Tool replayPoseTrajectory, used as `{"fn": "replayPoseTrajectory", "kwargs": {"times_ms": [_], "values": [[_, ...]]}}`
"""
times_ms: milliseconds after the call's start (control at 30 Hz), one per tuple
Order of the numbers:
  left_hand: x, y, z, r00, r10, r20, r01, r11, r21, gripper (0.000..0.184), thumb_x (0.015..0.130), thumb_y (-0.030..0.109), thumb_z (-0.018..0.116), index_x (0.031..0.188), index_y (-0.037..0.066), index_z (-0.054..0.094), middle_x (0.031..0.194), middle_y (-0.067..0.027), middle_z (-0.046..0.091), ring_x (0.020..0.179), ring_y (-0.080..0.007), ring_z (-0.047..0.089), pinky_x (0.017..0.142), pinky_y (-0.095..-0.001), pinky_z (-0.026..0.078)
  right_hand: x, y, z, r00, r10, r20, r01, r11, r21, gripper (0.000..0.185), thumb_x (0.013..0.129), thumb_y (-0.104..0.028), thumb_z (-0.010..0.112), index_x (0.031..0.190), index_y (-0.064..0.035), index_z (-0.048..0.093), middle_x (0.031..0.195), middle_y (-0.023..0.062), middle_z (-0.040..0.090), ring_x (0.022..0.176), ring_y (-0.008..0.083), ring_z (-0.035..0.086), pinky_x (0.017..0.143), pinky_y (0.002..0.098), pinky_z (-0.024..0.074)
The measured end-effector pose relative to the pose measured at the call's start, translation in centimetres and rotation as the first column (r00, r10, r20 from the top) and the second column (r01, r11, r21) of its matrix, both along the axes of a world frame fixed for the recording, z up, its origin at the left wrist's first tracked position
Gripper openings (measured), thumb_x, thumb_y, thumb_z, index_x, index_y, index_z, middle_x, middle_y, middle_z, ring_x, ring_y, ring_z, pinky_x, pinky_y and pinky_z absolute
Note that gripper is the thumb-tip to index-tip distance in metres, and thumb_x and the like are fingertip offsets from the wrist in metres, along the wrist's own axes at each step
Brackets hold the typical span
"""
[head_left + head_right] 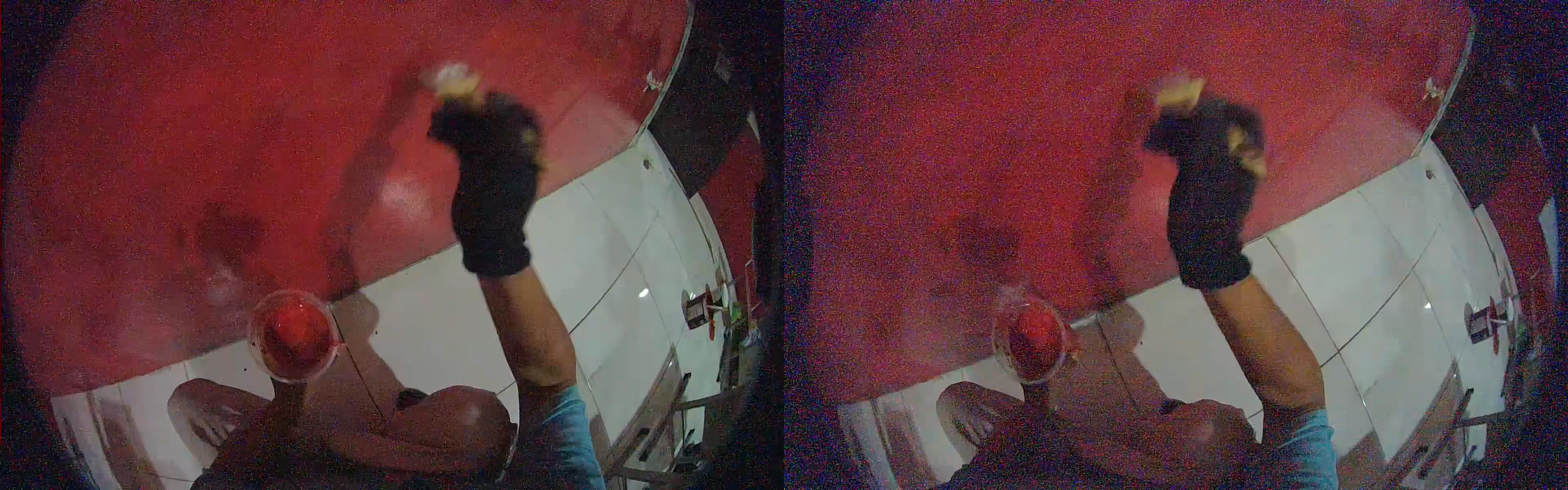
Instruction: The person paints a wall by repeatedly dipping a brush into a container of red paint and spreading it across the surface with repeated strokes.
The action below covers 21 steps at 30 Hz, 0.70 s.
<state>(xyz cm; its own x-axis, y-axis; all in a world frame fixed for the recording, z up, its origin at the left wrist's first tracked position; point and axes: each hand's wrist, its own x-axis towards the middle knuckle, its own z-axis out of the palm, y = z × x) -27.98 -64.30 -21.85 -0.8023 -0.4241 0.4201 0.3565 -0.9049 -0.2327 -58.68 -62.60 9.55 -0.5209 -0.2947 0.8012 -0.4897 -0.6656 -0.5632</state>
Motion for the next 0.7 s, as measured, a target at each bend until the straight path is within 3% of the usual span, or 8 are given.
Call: {"fn": "replayPoseTrajectory", "kwargs": {"times_ms": [133,233,267,333,367,433,500,700], "values": [[0.0,1.5,2.8,0.975,0.085,0.205,-0.050,0.984,-0.173,0.083,0.065,0.037,0.073,0.129,0.012,0.027,0.130,-0.0091,0.033,0.115,-0.0258,0.041,0.095,-0.0426,0.038,-1.6,-1.2,1.8,0.963,0.242,0.119,-0.218,0.958,-0.188,0.017,0.086,-0.013,0.046,0.078,-0.0026,0.056,0.082,0.0103,0.056,0.080,0.0212,0.052,0.070,0.0328,0.0434],[-3.6,0.1,6.8,0.924,0.184,0.335,-0.073,0.945,-0.318,0.083,0.065,0.035,0.074,0.129,0.011,0.027,0.129,-0.0093,0.034,0.114,-0.0254,0.042,0.094,-0.0421,0.039,-0.9,-0.5,-7.8,0.964,-0.265,0.024,0.256,0.949,0.182,0.016,0.086,-0.009,0.045,0.075,-0.0023,0.055,0.076,0.0078,0.055,0.074,0.0198,0.050,0.069,0.0328,0.0412],[-4.9,0.1,7.9,0.902,0.234,0.362,-0.089,0.923,-0.374,0.082,0.064,0.034,0.074,0.129,0.011,0.028,0.129,-0.0094,0.034,0.114,-0.0253,0.042,0.094,-0.0420,0.039,-0.5,0.8,-11.5,0.960,-0.039,0.276,-0.023,0.975,0.219,0.013,0.083,-0.009,0.049,0.075,-0.0024,0.055,0.075,0.0070,0.055,0.073,0.0167,0.051,0.067,0.0316,0.0416],[-5.5,1.7,8.5,0.845,0.350,0.405,-0.127,0.866,-0.484,0.082,0.064,0.033,0.074,0.128,0.011,0.028,0.128,-0.0096,0.035,0.113,-0.0250,0.042,0.094,-0.0417,0.039,-0.6,3.6,-19.9,0.844,0.115,0.524,-0.266,0.938,0.223,0.019,0.085,-0.020,0.052,0.077,-0.0028,0.055,0.074,0.0043,0.055,0.071,0.0141,0.053,0.065,0.0294,0.0444],[-4.7,2.6,8.6,0.808,0.406,0.428,-0.136,0.834,-0.535,0.082,0.064,0.032,0.075,0.128,0.010,0.028,0.128,-0.0097,0.035,0.113,-0.0249,0.042,0.094,-0.0416,0.039,-1.5,5.6,-24.0,0.896,0.044,0.442,-0.262,0.856,0.445,0.020,0.085,-0.023,0.053,0.079,-0.0040,0.053,0.076,0.0040,0.055,0.069,0.0149,0.054,0.064,0.0292,0.0462],[-4.8,3.4,10.0,0.722,0.519,0.458,-0.144,0.760,-0.634,0.082,0.064,0.030,0.075,0.128,0.010,0.029,0.128,-0.0099,0.035,0.113,-0.0247,0.043,0.093,-0.0413,0.040,-2.3,8.3,-28.9,0.942,0.031,0.333,-0.222,0.802,0.555,0.008,0.081,-0.007,0.054,0.085,-0.0047,0.048,0.075,0.0065,0.055,0.068,0.0152,0.053,0.062,0.0306,0.0471],[-5.4,4.9,11.5,0.614,0.639,0.462,-0.155,0.673,-0.724,0.081,0.063,0.029,0.075,0.127,0.009,0.029,0.128,-0.0101,0.036,0.113,-0.0244,0.043,0.093,-0.0410,0.040,-1.8,9.4,-24.2,0.587,0.071,0.806,-0.485,0.828,0.281,0.018,0.078,-0.005,0.055,0.093,-0.0039,0.046,0.079,0.0098,0.056,0.067,0.0175,0.056,0.059,0.0309,0.0497],[-8.6,4.7,19.8,0.223,0.878,0.423,-0.109,0.454,-0.885,0.080,0.062,0.024,0.077,0.126,0.008,0.030,0.126,-0.0107,0.037,0.111,-0.0236,0.045,0.092,-0.0401,0.041,-3.0,9.1,-8.3,0.752,0.336,0.568,-0.599,0.708,0.374,0.019,0.080,-0.006,0.052,0.098,0.0002,0.051,0.084,0.0125,0.056,0.074,0.0207,0.059,0.060,0.0315,0.0509]]}}
